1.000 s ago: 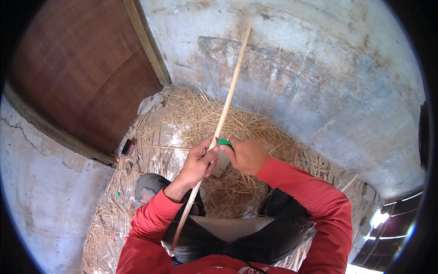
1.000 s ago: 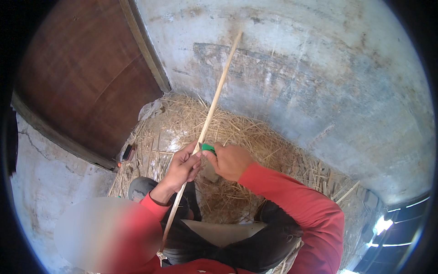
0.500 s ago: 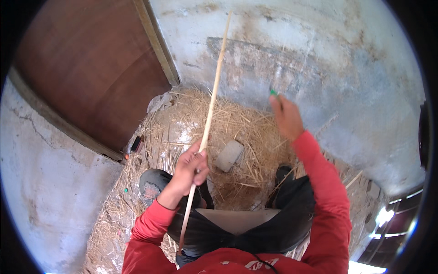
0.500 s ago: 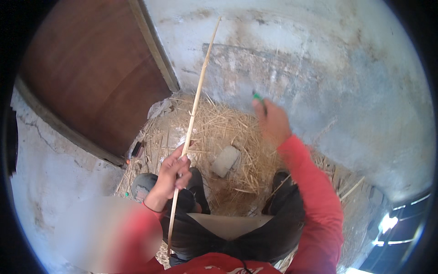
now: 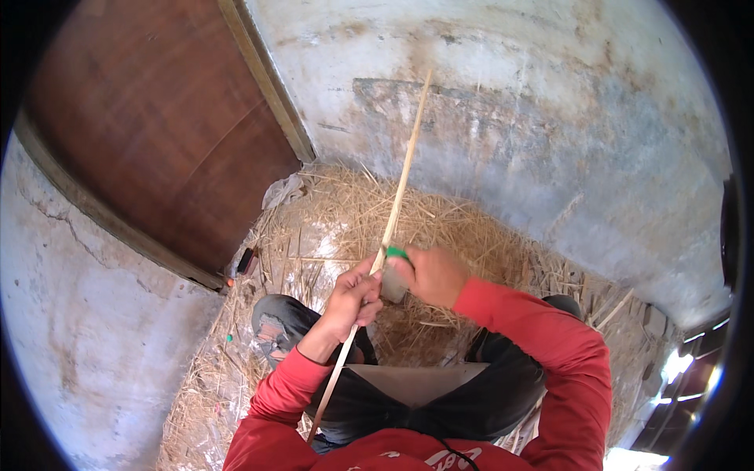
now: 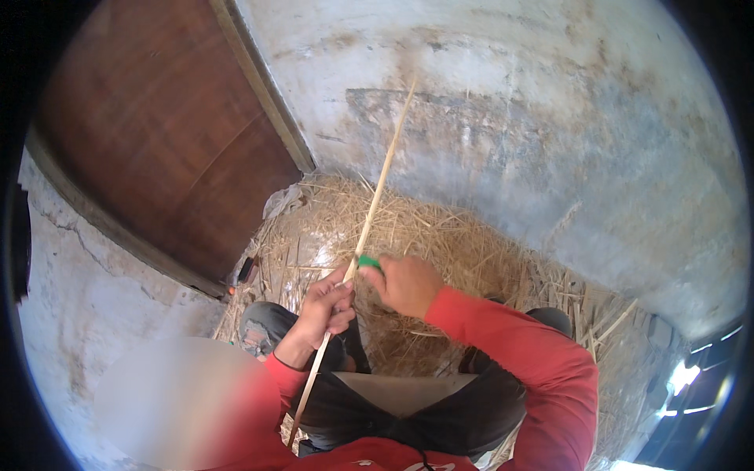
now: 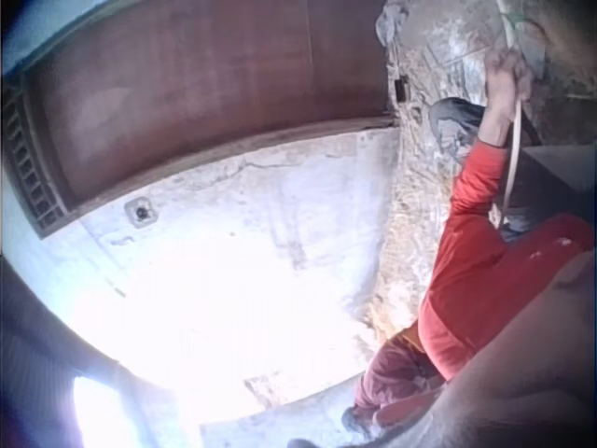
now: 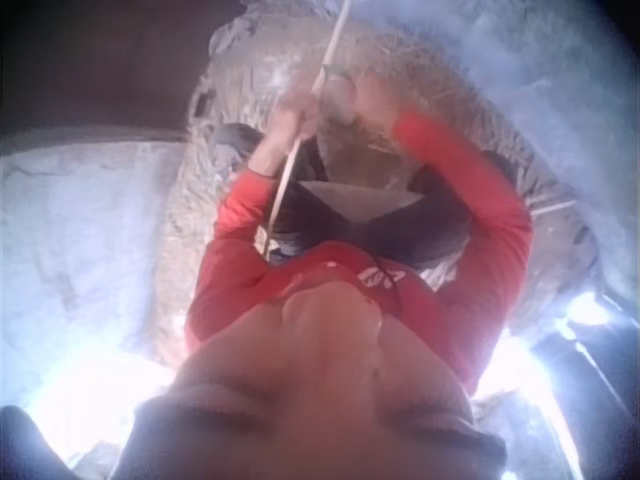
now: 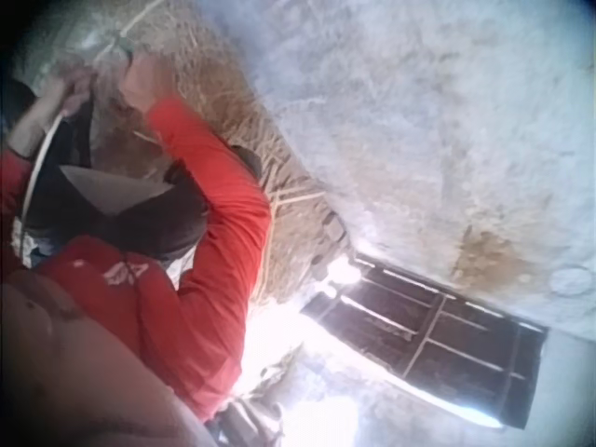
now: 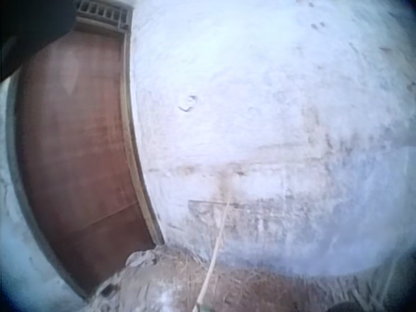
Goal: The person shaves the outer surface of a bamboo stick using a small green knife and occasionally a machete while sitting down.
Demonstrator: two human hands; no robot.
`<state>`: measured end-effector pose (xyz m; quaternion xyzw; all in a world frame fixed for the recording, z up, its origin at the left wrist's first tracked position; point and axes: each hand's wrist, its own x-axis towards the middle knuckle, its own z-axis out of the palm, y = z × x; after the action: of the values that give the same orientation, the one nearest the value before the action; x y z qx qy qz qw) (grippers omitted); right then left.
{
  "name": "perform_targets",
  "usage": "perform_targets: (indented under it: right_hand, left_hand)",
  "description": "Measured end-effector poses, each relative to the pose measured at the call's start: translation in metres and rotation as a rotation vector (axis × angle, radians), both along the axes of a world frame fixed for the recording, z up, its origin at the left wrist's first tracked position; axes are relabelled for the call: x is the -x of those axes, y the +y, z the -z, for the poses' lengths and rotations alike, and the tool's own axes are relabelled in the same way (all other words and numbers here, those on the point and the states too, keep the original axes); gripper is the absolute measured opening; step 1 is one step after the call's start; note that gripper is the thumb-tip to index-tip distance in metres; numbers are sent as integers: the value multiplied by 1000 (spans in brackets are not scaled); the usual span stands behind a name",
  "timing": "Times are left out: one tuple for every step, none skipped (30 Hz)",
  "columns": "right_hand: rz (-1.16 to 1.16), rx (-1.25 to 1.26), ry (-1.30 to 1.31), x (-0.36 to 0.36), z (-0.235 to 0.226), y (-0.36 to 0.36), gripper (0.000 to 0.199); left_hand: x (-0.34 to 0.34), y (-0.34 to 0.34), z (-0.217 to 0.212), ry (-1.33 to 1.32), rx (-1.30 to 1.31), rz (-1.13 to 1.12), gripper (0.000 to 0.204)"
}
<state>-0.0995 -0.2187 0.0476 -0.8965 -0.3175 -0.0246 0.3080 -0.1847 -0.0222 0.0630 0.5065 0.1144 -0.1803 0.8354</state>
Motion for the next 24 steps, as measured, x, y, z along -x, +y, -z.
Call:
perform_targets:
  right_hand:
    - [46, -22, 38, -15, 2, -4, 56]
    - [88, -44, 79, -26, 4, -6, 57]
    - [81, -54, 90, -30, 2, -9, 58]
    - [75, -63, 100, -32, 1, -11, 58]
    - [63, -71, 111, -31, 1, -13, 59]
    - [-4, -43, 61, -17, 6, -8, 59]
    - [-72, -14, 12, 10, 16, 2, 59]
    - [-143, 14, -36, 25, 20, 7, 59]
    - [-97, -21, 20, 18, 23, 6, 59]
    - [-51, -56, 76, 1, 28, 1, 59]
    - [-2, -100, 141, -14, 30, -4, 59]
    - [19, 41, -4, -38, 16, -15, 61]
    - [9, 33, 41, -31, 15, -14, 61]
    - [-7, 26, 81, -24, 16, -12, 62]
    - [-23, 19, 112, -18, 14, -7, 62]
    - [-71, 26, 96, -3, 14, 2, 62]
    - [-116, 54, 90, 23, 17, 6, 62]
    - [-169, 66, 91, 37, 21, 11, 61]
    - [-115, 66, 76, 30, 21, 9, 61]
    - [-51, 60, 62, 14, 20, 4, 61]
    - [12, 53, 50, 0, 21, 0, 60]
    - [2, 69, 35, -12, 21, -2, 61]
    - [-3, 87, 16, -24, 19, -5, 61]
    - [-11, 112, -4, -33, 19, -8, 61]
  left_hand:
    - [6, -1, 2, 24, -9, 26, 44]
    - [11, -1, 4, 50, -19, 48, 44]
    - [16, -1, 8, 43, 16, 64, 43]
    - [21, 0, 11, 36, 51, 78, 43]
    - [25, 1, 12, 28, 89, 87, 43]
    - [24, 2, 12, 23, 87, 56, 44]
    - [20, 3, 12, 33, 54, 33, 44]
    - [17, 5, 12, 43, 21, 6, 45]
    - [15, 5, 12, 53, -12, -21, 46]
    - [20, 3, 16, -21, -92, 5, 48]
    - [26, 1, 17, -5, -59, 25, 47]
    - [34, 2, 19, 19, -29, 40, 47]
    - [38, 2, 21, 35, 8, 64, 47]
    - [40, 3, 21, 27, -5, 62, 47]
    - [37, 6, 21, -2, -39, 33, 48]
    - [33, 9, 20, -32, -73, 3, 48]
    - [33, 5, 24, -53, -86, -26, 48]
    - [29, 9, 29, -63, -120, -10, 50]
    - [33, 7, 31, -69, -150, -11, 51]
    - [36, 3, 31, -75, -183, -2, 51]
    - [41, 0, 31, -78, -220, 5, 52]
    - [48, 1, 34, -55, -294, 32, 53]
    - [53, 1, 38, -69, -182, 26, 53]
    - [54, 1, 38, -70, -178, 13, 53]
